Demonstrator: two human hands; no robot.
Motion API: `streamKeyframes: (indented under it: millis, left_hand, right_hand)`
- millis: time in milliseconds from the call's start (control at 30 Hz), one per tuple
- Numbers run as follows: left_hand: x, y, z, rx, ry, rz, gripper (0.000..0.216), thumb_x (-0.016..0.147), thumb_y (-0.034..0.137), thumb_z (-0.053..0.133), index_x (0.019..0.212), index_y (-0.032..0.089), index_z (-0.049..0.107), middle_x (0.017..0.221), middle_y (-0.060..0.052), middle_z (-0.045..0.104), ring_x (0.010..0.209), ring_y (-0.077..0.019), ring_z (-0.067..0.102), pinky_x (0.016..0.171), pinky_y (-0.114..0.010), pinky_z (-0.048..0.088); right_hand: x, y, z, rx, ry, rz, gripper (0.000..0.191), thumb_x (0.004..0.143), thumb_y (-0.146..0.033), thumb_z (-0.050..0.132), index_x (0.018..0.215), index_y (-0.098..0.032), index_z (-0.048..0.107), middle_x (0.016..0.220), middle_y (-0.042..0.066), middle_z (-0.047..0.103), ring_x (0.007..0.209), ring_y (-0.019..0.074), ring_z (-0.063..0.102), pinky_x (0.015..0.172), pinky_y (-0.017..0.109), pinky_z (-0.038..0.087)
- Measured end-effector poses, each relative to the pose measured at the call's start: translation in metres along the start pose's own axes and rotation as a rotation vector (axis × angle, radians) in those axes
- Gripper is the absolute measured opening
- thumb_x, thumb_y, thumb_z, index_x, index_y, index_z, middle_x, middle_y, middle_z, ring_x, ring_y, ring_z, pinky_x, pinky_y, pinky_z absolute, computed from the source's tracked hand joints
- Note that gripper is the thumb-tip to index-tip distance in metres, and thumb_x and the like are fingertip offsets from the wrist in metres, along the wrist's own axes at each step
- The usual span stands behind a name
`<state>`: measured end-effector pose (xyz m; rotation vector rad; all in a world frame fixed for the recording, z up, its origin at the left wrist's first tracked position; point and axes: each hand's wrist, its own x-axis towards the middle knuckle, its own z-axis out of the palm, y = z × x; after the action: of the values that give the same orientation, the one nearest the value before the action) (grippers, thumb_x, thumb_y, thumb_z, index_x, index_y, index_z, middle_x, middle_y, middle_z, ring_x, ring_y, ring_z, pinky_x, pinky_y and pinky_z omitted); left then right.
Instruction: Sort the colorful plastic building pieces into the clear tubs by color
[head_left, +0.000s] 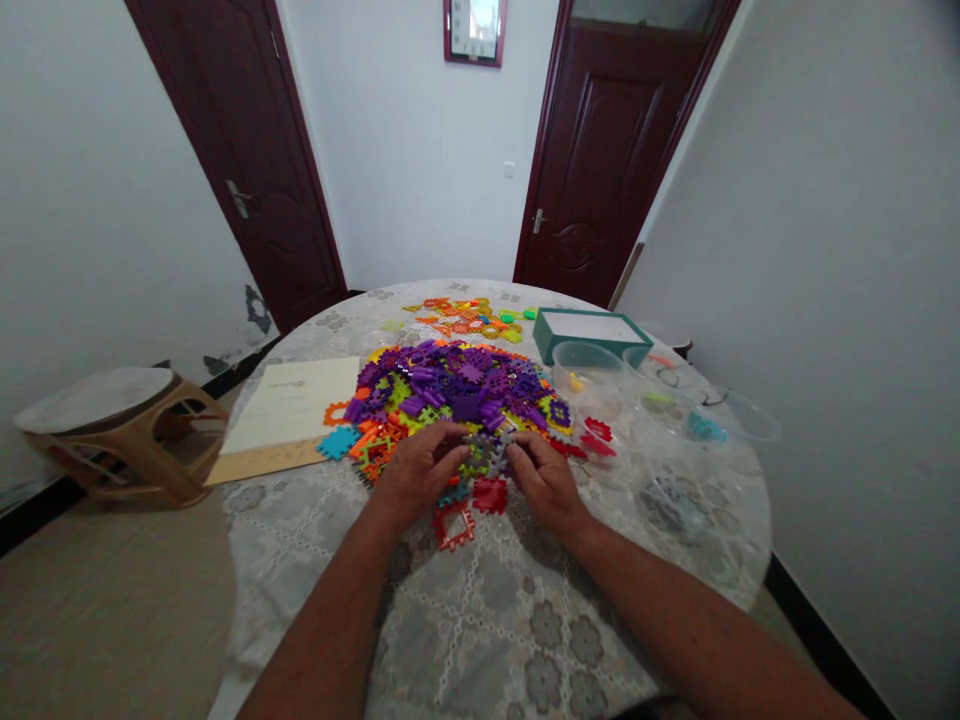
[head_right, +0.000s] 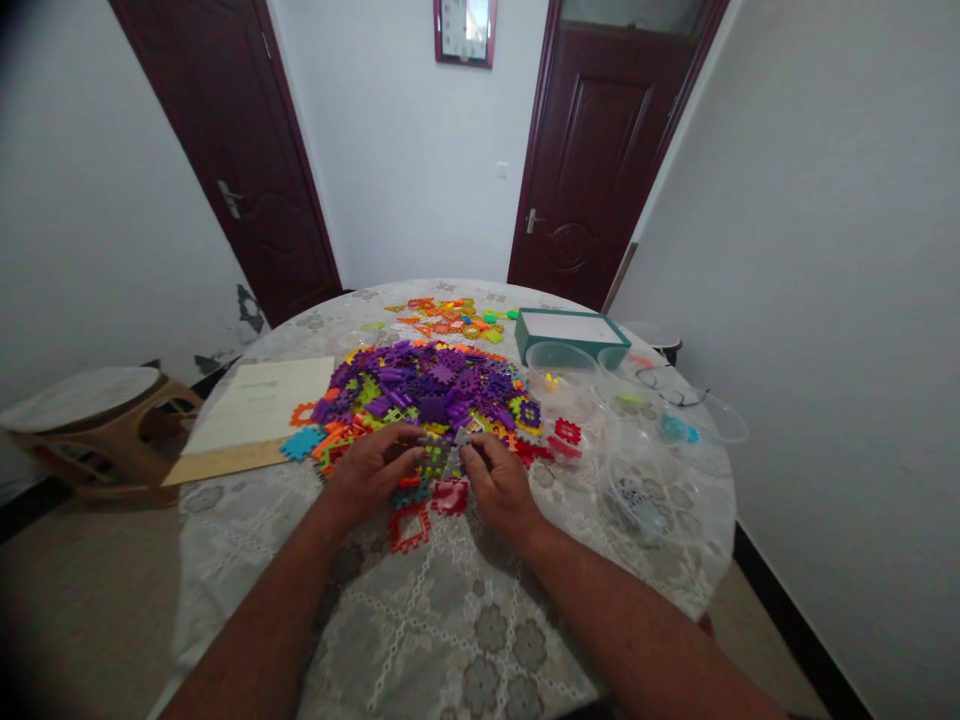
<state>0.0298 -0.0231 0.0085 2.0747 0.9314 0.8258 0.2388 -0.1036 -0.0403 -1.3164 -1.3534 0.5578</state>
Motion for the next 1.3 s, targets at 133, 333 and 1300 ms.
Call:
streamKeyframes:
  millis: [133,333,1300]
  left_hand:
    - [0.000,0.005,0.001,-0.104,-0.112,-0.068,0.026,0.093,0.042,0.066,0.112,0.024,0.071,0.089,-0.002,0.078,0.080,-0.0209,0.075,0.074,-0.033,0.061]
    - [0.003,0.006,0.001,-0.151,-0.160,-0.124,0.037,0.088,0.051,0.074,0.111,0.023,0.070,0.094,-0.004,0.080,0.084,-0.0229,0.076,0.076,-0.034,0.063]
    - [-0.066,-0.005,0.013,0.700,-0.016,0.168,0.067,0.089,0.046,0.075,0.151,0.027,0.055,0.164,-0.015,0.048,0.156,-0.0407,0.037,0.127,-0.063,0.035]
  right_hand:
    - [0.002,-0.006,0.002,0.000,-0.007,-0.008,0.021,0.103,-0.038,0.059,0.108,-0.022,0.071,0.089,0.001,0.068,0.079,0.0171,0.061,0.069,0.028,0.048]
    - [0.007,-0.010,-0.001,0.004,0.015,-0.072,0.015,0.098,-0.031,0.066,0.105,-0.023,0.076,0.098,0.003,0.073,0.089,0.0174,0.065,0.082,0.029,0.051]
    - [-0.058,-0.025,-0.237,-1.159,0.265,-0.068,0.027,0.099,-0.037,0.056,0.113,-0.019,0.070,0.109,0.016,0.074,0.087,0.0287,0.070,0.077,0.041,0.053]
